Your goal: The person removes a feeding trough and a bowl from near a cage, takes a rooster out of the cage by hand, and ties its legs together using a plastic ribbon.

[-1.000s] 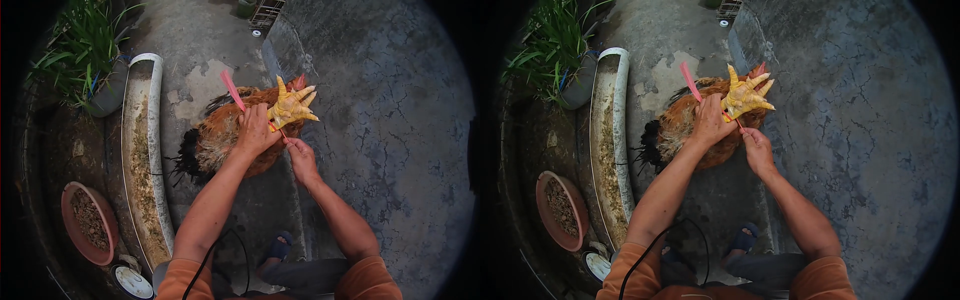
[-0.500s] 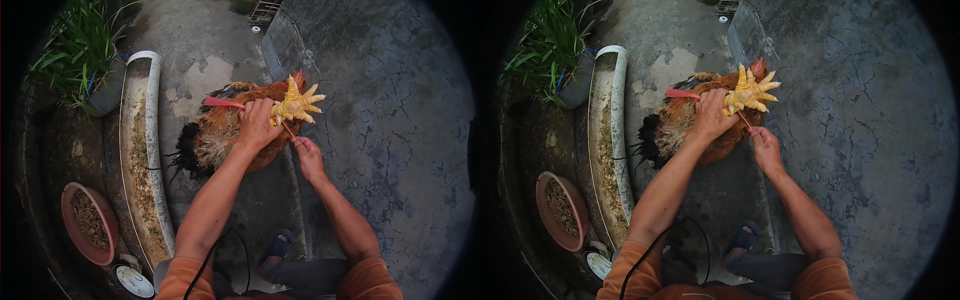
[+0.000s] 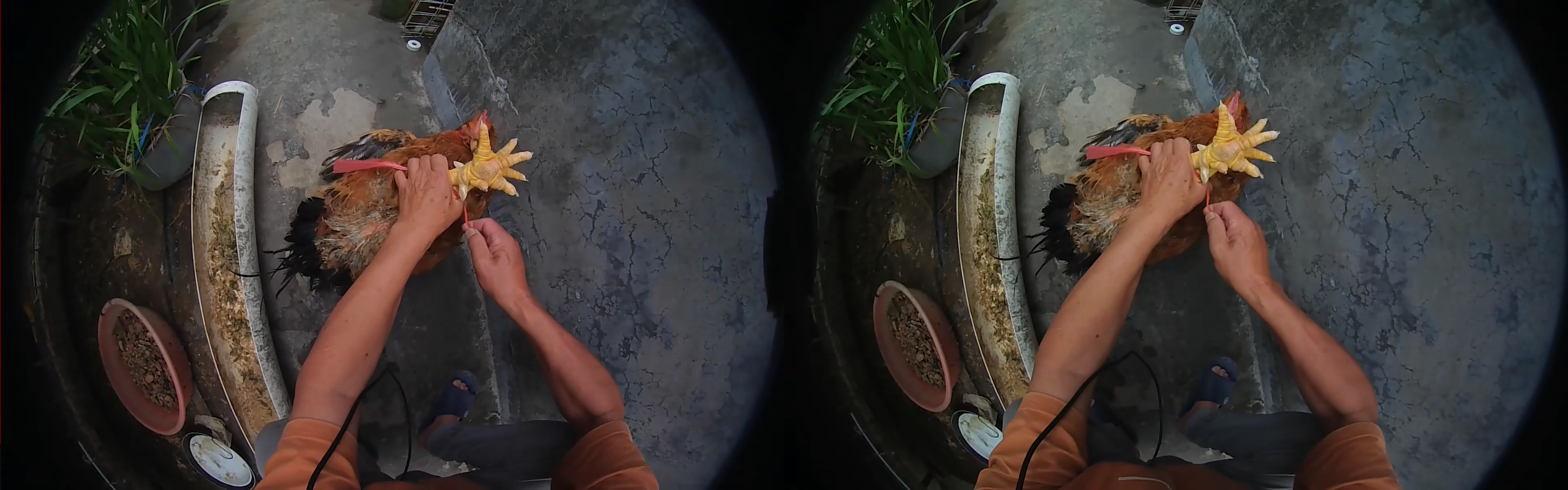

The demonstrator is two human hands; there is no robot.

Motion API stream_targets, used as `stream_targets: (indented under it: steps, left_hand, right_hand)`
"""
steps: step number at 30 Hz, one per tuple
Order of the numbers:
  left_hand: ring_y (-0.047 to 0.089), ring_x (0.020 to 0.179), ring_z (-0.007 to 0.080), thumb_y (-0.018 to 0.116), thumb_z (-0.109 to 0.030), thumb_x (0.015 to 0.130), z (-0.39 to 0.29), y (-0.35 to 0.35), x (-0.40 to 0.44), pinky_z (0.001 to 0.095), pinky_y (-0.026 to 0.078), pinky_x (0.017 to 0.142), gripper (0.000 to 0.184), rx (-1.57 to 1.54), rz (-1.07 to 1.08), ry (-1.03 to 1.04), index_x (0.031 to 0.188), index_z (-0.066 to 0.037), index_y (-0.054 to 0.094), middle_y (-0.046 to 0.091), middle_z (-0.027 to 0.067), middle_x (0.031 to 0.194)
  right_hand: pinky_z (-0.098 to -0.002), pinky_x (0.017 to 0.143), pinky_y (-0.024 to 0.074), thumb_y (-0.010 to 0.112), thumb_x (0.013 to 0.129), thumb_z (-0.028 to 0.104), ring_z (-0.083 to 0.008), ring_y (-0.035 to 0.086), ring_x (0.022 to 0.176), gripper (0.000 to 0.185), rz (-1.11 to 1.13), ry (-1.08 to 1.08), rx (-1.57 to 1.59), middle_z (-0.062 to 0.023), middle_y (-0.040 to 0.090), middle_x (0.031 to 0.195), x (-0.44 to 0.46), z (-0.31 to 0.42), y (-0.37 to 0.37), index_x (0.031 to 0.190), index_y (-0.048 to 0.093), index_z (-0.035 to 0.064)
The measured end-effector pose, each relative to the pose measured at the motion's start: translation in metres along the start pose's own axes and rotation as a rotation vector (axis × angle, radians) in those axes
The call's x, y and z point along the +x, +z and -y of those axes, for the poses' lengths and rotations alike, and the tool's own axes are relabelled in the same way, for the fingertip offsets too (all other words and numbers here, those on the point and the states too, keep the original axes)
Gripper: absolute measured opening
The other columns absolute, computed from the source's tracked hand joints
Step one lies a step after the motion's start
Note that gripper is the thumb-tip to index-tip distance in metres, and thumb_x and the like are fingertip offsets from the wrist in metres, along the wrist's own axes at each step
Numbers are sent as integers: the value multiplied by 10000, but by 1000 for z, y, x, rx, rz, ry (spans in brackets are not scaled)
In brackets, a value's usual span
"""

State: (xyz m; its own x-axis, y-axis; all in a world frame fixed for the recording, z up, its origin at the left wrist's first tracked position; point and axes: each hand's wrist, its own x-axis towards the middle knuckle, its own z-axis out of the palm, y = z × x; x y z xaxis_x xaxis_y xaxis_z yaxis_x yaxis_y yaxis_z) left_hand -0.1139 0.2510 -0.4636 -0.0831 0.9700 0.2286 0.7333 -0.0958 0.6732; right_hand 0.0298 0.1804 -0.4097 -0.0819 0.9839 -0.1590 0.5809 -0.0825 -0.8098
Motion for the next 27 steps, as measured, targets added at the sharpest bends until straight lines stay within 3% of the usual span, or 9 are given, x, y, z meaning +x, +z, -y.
stream_targets:
  steps: [3,8,10,12,14,15,18,22,27]
  left_hand:
    - [512,1049,345,761,-226,681,0,4,-1,481,383,899,463,31,-24,48,1029,-39,518,563,162,1066]
    - [487,1055,353,753,-245,695,24,30,-3,468,374,917,467,18,-94,123,1043,-43,517,533,163,1072]
    - [464,1070,361,749,-274,707,22,20,-13,458,375,927,468,-235,-103,161,1041,-43,516,516,168,1079]
    - [449,1082,356,764,-295,695,18,13,-18,448,372,949,495,-229,-77,116,1072,-50,557,506,160,1097]
    - [460,1096,349,773,-298,685,17,6,-21,451,368,976,510,-500,-81,88,1104,-62,604,523,150,1097]
    - [472,1130,351,776,-259,693,20,4,-22,455,368,1005,503,-532,-33,78,1134,-72,626,543,143,1100]
    - [477,1160,362,736,-196,744,33,8,-30,446,384,1013,410,-674,-27,71,1108,-49,618,555,155,1111]
    - [501,1125,405,664,-127,829,32,14,-51,471,403,985,385,-419,-43,151,1171,6,544,540,210,1144]
    - [510,1072,410,658,-169,854,27,16,-55,475,411,961,372,-436,-70,253,1143,29,530,555,216,1085]
  right_hand:
    - [-515,725,497,548,945,207,-460,627,836,210,-17,-174,-370,-252,656,821,1,35,3,947,623,11]
    - [-448,702,506,585,881,169,-341,681,845,129,277,-295,-1006,-183,681,866,30,89,9,927,636,60]
    - [-444,725,501,606,847,170,-321,673,862,115,403,-346,-1205,-161,677,881,54,97,14,898,638,71]
    - [-436,795,472,639,812,200,-279,628,921,124,437,-1129,-1340,-107,635,924,86,94,5,877,646,95]
    - [-400,833,481,618,818,166,-254,639,960,154,494,-1125,-1300,-97,637,967,111,94,-2,912,690,68]
    - [-404,788,504,615,819,163,-285,653,911,150,646,-939,-1169,-93,644,950,117,97,-1,900,679,55]
    - [-409,748,525,623,820,162,-310,661,861,134,616,-824,-1167,-97,643,949,108,90,5,873,667,47]
    - [-431,726,536,666,797,171,-309,671,842,191,551,-930,-1230,-119,642,914,102,57,5,924,611,39]
    - [-443,725,533,673,798,173,-341,675,863,223,554,-806,-1194,-154,664,905,92,71,-10,936,575,28]
